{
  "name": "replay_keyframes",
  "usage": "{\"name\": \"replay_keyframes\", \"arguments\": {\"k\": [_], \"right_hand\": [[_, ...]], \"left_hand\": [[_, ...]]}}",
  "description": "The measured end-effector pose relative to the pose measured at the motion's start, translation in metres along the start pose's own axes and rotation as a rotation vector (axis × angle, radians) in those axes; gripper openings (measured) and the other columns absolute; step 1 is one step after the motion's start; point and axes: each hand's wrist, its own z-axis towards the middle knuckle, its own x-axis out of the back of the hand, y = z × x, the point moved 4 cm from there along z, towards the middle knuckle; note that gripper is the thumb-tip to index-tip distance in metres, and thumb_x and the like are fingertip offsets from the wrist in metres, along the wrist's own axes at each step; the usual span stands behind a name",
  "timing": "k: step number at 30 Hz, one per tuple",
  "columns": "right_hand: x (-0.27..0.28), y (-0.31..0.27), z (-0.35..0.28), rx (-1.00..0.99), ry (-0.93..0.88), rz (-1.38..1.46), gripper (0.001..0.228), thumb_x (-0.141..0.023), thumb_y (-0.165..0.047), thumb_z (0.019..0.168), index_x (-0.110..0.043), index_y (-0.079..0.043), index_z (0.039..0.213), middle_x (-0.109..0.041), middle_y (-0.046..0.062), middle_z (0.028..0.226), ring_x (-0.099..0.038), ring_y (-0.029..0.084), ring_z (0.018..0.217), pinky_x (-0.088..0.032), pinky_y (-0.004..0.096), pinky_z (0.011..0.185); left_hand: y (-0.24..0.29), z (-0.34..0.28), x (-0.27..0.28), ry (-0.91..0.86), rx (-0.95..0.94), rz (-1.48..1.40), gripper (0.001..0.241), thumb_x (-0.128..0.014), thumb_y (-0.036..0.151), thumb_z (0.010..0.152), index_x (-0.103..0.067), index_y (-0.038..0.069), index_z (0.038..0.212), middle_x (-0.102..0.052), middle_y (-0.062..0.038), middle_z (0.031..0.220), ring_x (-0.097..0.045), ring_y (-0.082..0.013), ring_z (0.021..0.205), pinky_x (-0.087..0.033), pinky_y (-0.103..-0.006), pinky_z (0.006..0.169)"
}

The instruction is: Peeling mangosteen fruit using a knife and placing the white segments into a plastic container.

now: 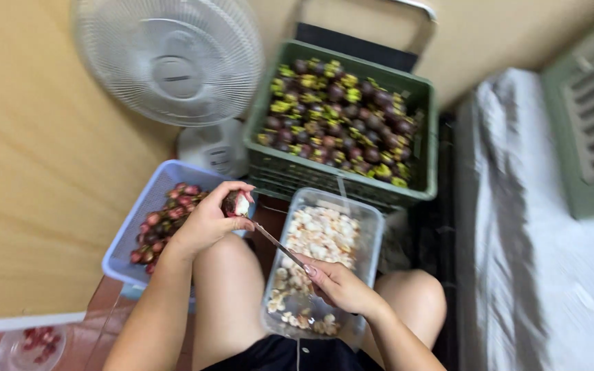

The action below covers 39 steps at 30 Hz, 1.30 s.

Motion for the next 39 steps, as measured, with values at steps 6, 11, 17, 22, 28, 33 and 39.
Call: {"name": "replay_keyframes", "arguments": {"k": [6,11,17,22,28,33,39], "right_hand": [[0.013,0.029,-0.054,-0.082,0.275,0.262,0.051,-0.042,-0.032,0.107,-0.047,-0.020,0.156,-0.037,-0.007,0.061,-0.035,0.006,0.049,-0.032,0.024,0.045],[0.002,0.076,-0.073,-0.070,0.455,0.323,0.050,-0.043,-0.032,0.108,-0.048,-0.019,0.156,-0.039,-0.006,0.062,-0.038,0.007,0.051,-0.033,0.023,0.046],[0.003,0.073,-0.095,-0.055,0.348,0.184,0.049,-0.044,-0.032,0.110,-0.048,-0.019,0.157,-0.044,-0.008,0.067,-0.040,0.005,0.059,-0.038,0.022,0.053],[0.003,0.060,-0.089,-0.112,0.350,0.117,0.050,-0.043,-0.033,0.108,-0.049,-0.021,0.156,-0.047,-0.007,0.065,-0.041,0.005,0.058,-0.040,0.022,0.053],[-0.019,0.066,-0.085,-0.211,0.420,0.491,0.053,-0.040,-0.039,0.105,-0.044,-0.026,0.157,-0.040,-0.003,0.056,-0.035,0.009,0.041,-0.032,0.026,0.038],[-0.019,0.074,-0.089,-0.243,0.494,0.573,0.054,-0.039,-0.041,0.105,-0.042,-0.028,0.158,-0.041,0.000,0.056,-0.035,0.011,0.040,-0.032,0.026,0.037],[-0.013,0.077,-0.101,-0.177,0.352,0.375,0.055,-0.039,-0.040,0.109,-0.039,-0.026,0.162,-0.041,-0.002,0.059,-0.039,0.009,0.044,-0.036,0.025,0.039]], "left_hand": [[-0.019,0.035,-0.090,0.005,-0.101,0.445,0.049,-0.090,0.004,0.073,-0.068,0.004,0.116,-0.072,-0.001,0.095,-0.065,-0.0104,0.087,-0.055,-0.0266,0.079],[-0.043,0.045,-0.130,0.131,-0.056,0.488,0.049,-0.092,0.007,0.072,-0.066,0.006,0.113,-0.068,-0.001,0.085,-0.064,-0.0106,0.073,-0.056,-0.0268,0.064],[-0.072,0.044,-0.117,-0.169,0.101,0.173,0.057,-0.089,0.004,0.066,-0.065,0.007,0.117,-0.066,0.000,0.098,-0.065,-0.0094,0.084,-0.057,-0.0258,0.075],[-0.053,0.036,-0.131,-0.235,0.092,0.446,0.061,-0.098,0.008,0.059,-0.068,0.006,0.112,-0.066,-0.004,0.095,-0.060,-0.0122,0.085,-0.054,-0.0303,0.075],[-0.057,0.029,-0.138,-0.009,-0.133,0.635,0.061,-0.100,0.022,0.061,-0.065,0.007,0.108,-0.070,-0.005,0.092,-0.067,-0.0130,0.081,-0.057,-0.0297,0.074],[-0.071,0.033,-0.128,0.010,-0.255,0.384,0.062,-0.096,0.013,0.062,-0.063,0.005,0.115,-0.060,-0.007,0.120,-0.061,-0.0154,0.102,-0.054,-0.0291,0.090],[-0.057,0.040,-0.125,-0.097,-0.246,0.383,0.069,-0.097,0.013,0.058,-0.064,0.004,0.118,-0.061,-0.005,0.117,-0.060,-0.0173,0.108,-0.049,-0.0299,0.096]]}}
